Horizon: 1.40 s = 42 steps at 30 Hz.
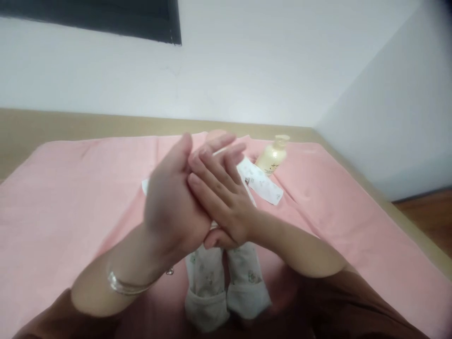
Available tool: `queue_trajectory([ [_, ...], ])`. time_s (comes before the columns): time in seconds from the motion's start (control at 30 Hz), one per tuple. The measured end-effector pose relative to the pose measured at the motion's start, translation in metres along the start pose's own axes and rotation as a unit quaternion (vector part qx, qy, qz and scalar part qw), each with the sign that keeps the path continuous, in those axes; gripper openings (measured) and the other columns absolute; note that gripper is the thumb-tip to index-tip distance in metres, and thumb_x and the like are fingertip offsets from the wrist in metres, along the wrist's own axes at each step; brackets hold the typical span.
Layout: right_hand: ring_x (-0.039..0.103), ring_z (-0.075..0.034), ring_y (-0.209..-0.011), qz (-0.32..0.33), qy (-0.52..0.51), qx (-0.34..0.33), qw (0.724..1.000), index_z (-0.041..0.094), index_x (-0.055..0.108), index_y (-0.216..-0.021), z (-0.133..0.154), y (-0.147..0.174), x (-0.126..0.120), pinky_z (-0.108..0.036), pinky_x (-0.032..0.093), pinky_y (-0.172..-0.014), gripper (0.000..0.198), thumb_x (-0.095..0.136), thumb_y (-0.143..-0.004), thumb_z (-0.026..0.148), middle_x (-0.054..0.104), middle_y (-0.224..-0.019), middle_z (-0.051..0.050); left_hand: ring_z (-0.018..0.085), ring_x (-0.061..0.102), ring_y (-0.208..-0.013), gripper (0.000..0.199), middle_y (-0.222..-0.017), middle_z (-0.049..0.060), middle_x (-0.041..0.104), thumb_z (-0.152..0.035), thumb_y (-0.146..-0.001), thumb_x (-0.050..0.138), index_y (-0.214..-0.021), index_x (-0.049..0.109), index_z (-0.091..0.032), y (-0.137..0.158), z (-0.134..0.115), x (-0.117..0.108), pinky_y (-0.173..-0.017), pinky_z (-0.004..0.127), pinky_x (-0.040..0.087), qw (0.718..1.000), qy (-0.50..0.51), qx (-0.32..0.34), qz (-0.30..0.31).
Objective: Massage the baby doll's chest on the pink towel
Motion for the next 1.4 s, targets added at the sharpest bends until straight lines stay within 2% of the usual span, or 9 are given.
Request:
queue_trajectory([
  [0.07,0.013,-0.023,-0.157,-0.04,-0.006,-0.045,0.998,0.018,0.033,-0.155,0.001,0.002,0.002,-0.05,0.003,-0.132,0.073,0.008,-0.102,0.062,0.041,-0.16,-0.006,0.031,0.052,-0.14,0.067,-0.124,0.005,0.069,-0.055,-0.1,0.003,-0.127,0.059,-0.03,-0.002,-0.011,-0.014,-0.107,0.057,0.054,0.994,0.095,-0.041,0.029],
  [0.2,0.033,-0.022,-0.152,-0.034,-0.063,-0.022,0.997,0.016,0.046,-0.147,-0.013,0.004,0.01,-0.053,0.016,-0.131,0.065,0.014,-0.104,0.053,0.052,-0.152,-0.009,0.031,0.05,-0.141,0.064,-0.126,0.006,0.069,-0.049,-0.103,0.005,-0.119,0.062,-0.025,-0.025,-0.029,-0.046,-0.114,0.057,0.046,0.994,0.094,0.047,-0.041],
  [0.33,0.053,-0.017,-0.138,0.006,-0.114,0.059,0.992,0.02,0.056,-0.138,-0.035,0.004,0.017,-0.045,0.04,-0.123,0.049,0.026,-0.102,0.031,0.065,-0.138,-0.005,0.022,0.058,-0.132,0.036,-0.123,0.005,0.069,-0.034,-0.101,0.035,-0.109,0.065,-0.017,-0.072,0.0,-0.068,-0.119,0.048,0.039,0.981,-0.001,0.114,-0.157],
  [0.47,0.059,-0.017,-0.132,0.05,-0.116,0.206,0.97,0.021,0.057,-0.138,-0.077,0.014,0.041,-0.04,0.05,-0.114,0.048,0.031,-0.097,0.021,0.065,-0.138,-0.004,0.024,0.063,-0.119,0.021,-0.111,0.005,0.073,-0.028,-0.09,0.047,-0.086,0.066,-0.019,-0.117,0.052,-0.083,-0.111,0.043,0.047,0.968,-0.148,0.06,-0.192],
  [0.73,0.043,-0.024,-0.146,0.121,-0.043,0.199,0.972,0.015,0.066,-0.128,-0.105,0.028,0.089,-0.051,0.025,-0.127,0.049,0.037,-0.089,0.011,0.059,-0.145,-0.01,0.022,0.066,-0.097,0.022,-0.099,0.004,0.075,-0.023,-0.084,0.045,-0.085,0.067,-0.02,-0.122,0.11,-0.071,-0.094,0.037,0.053,0.959,-0.225,0.03,-0.168],
  [0.93,0.025,-0.031,-0.155,0.19,-0.019,0.252,0.949,0.022,0.052,-0.145,-0.139,0.049,0.093,-0.063,0.017,-0.125,0.05,0.038,-0.098,0.029,0.039,-0.161,-0.005,0.023,0.064,-0.113,0.034,-0.116,0.008,0.073,-0.029,-0.092,0.039,-0.107,0.068,-0.02,-0.11,0.11,-0.062,-0.112,0.043,0.045,0.928,-0.322,0.132,-0.131],
  [1.1,0.026,-0.033,-0.154,0.183,0.005,0.344,0.921,0.012,0.039,-0.153,-0.176,0.059,0.086,-0.062,0.021,-0.125,0.061,0.035,-0.1,0.039,0.031,-0.163,-0.015,0.022,0.057,-0.131,0.038,-0.134,0.008,0.067,-0.024,-0.092,0.04,-0.119,0.066,-0.019,-0.112,0.115,-0.062,-0.127,0.047,0.029,0.908,-0.372,0.154,-0.111],
  [1.23,0.027,-0.04,-0.152,0.164,0.071,0.371,0.911,-0.004,0.036,-0.151,-0.147,0.061,0.082,-0.061,0.024,-0.124,0.064,0.032,-0.1,0.034,0.032,-0.16,-0.027,0.022,0.057,-0.131,0.04,-0.134,0.008,0.067,-0.025,-0.091,0.04,-0.119,0.067,-0.018,-0.111,0.117,-0.064,-0.128,0.046,0.028,0.915,-0.358,0.146,-0.113],
  [1.4,0.024,-0.035,-0.154,0.183,0.066,0.249,0.949,-0.002,0.04,-0.15,-0.079,0.048,0.092,-0.058,0.015,-0.129,0.063,0.039,-0.098,0.033,0.033,-0.161,-0.022,0.021,0.06,-0.127,0.04,-0.13,0.005,0.069,-0.023,-0.092,0.036,-0.116,0.068,-0.02,-0.108,0.12,-0.072,-0.123,0.044,0.038,0.924,-0.328,0.138,-0.139],
])
Point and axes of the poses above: each hand's wrist, its own y-axis away from the middle knuckle, its own x-axis out of the palm, z = x × y, the point moved 10 cm from there along -y, towards the middle knuckle
